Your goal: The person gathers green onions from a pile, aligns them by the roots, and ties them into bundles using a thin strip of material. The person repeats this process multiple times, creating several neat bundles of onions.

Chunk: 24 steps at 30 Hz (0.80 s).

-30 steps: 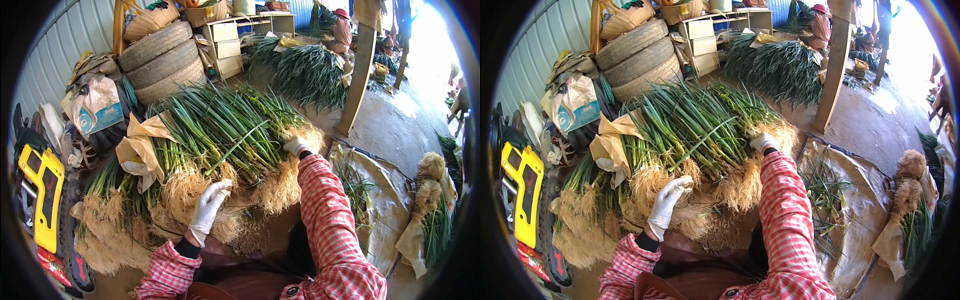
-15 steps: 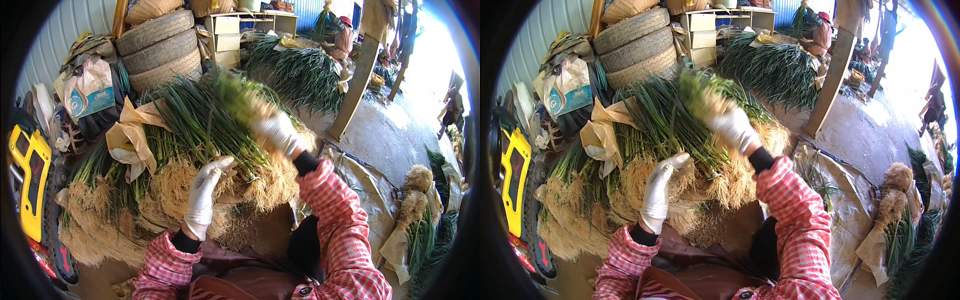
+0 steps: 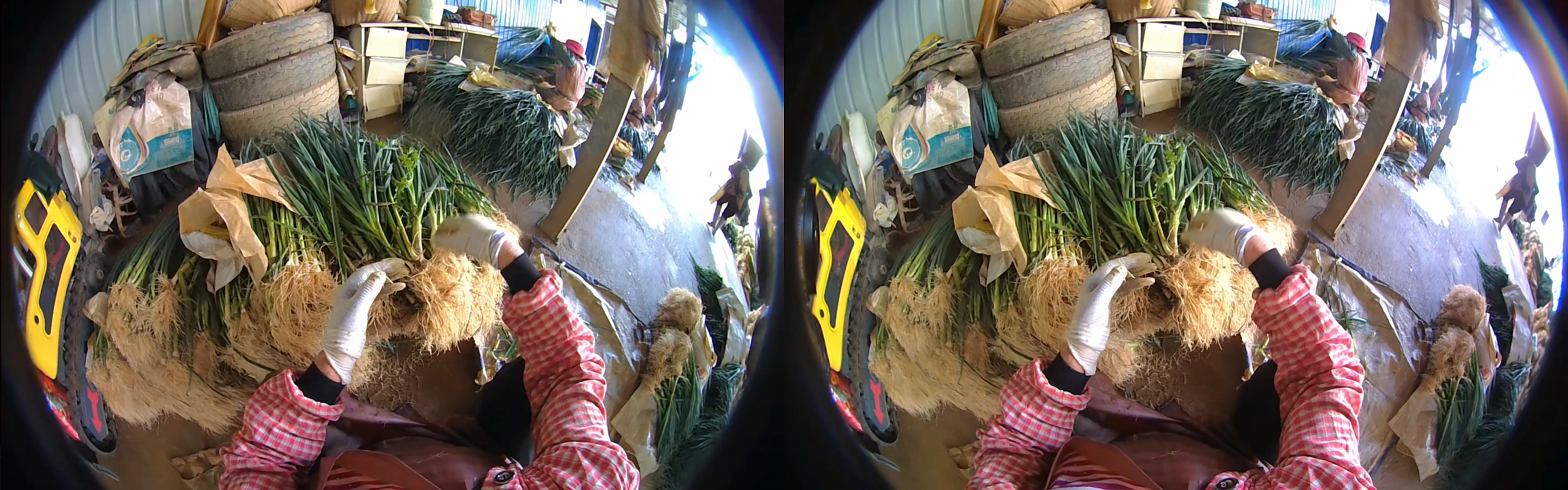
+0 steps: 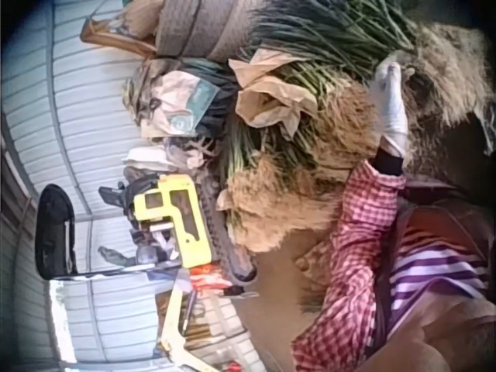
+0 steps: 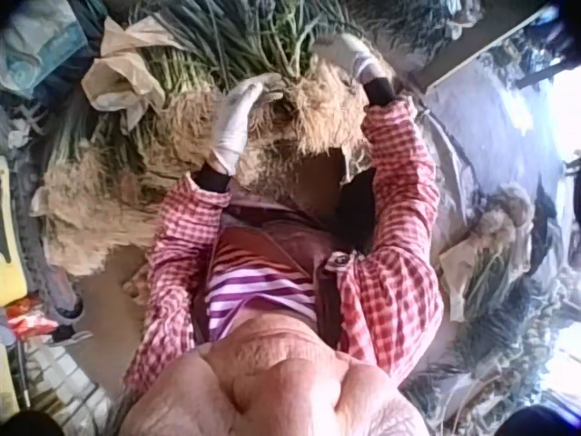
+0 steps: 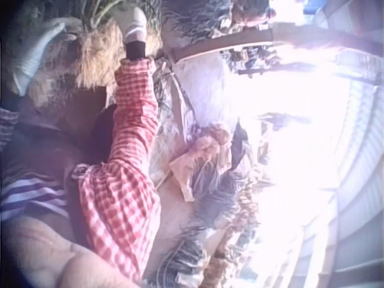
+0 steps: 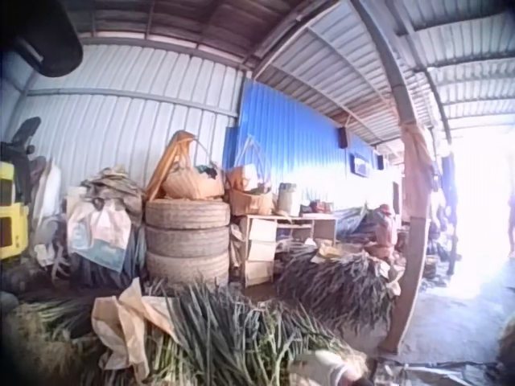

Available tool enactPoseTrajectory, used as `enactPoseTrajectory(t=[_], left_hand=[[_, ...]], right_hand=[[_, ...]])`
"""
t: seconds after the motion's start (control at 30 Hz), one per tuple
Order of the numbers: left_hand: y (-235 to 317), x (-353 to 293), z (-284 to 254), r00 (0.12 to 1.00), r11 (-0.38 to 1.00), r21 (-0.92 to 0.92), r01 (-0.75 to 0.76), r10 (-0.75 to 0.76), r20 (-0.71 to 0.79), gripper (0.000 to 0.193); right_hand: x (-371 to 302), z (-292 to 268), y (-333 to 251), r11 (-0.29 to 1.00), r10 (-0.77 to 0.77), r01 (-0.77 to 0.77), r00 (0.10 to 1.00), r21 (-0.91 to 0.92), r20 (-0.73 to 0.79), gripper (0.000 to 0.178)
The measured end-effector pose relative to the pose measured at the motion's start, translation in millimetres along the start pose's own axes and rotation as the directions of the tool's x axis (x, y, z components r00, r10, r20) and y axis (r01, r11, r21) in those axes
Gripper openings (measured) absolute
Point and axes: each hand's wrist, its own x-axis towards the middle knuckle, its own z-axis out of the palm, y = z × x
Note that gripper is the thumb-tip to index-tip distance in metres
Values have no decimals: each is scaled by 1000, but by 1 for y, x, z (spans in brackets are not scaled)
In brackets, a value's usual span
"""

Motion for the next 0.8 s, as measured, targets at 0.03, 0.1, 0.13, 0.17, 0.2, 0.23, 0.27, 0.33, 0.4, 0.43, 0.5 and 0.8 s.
enactPoseTrajectory(t=[0.03,0.1,0.13,0.17,0.2,0.23,0.27,0.33,0.4,0.43,0.5,0.8], left_hand=[[1,2,1,1000,1000,6,-1,1,11,36],[1,3,1,999,999,-41,9,-7,38,34],[0,5,4,999,999,-43,9,-7,45,34],[0,5,4,999,999,-41,11,-9,41,34],[-1,6,2,1000,1000,-22,21,-20,23,33],[-3,9,3,999,999,-6,34,-34,19,33],[-5,11,2,999,999,10,47,-47,5,32],[-7,15,-1,999,999,-28,41,-41,-3,32],[-12,19,-3,1000,998,-51,25,-25,-1,30],[-11,19,-4,1000,997,-67,30,-31,-3,30],[-7,18,-4,999,994,-99,45,-45,0,30],[-16,19,-7,1000,1000,5,27,-27,15,42]], right_hand=[[9,-10,0,995,37,-30,997,93,-73,46],[31,-16,-11,995,83,-96,936,-21,-343,44],[47,-11,-4,996,32,-62,907,-59,-420,44],[62,-5,-11,995,-27,-22,874,-94,-485,45],[75,-1,-19,985,-9,-65,903,-157,-429,49],[96,13,-6,971,-57,-56,890,-234,-451,53],[111,23,-3,953,-56,-72,914,-295,-403,54],[136,38,-5,904,-28,-107,950,-413,-310,58],[148,41,0,882,22,-157,956,-444,-293,33],[152,40,-2,853,52,-177,965,-490,-258,27],[149,34,4,920,1,-135,940,-369,-341,20],[30,-107,-28,693,101,341,826,635,-554,14]])
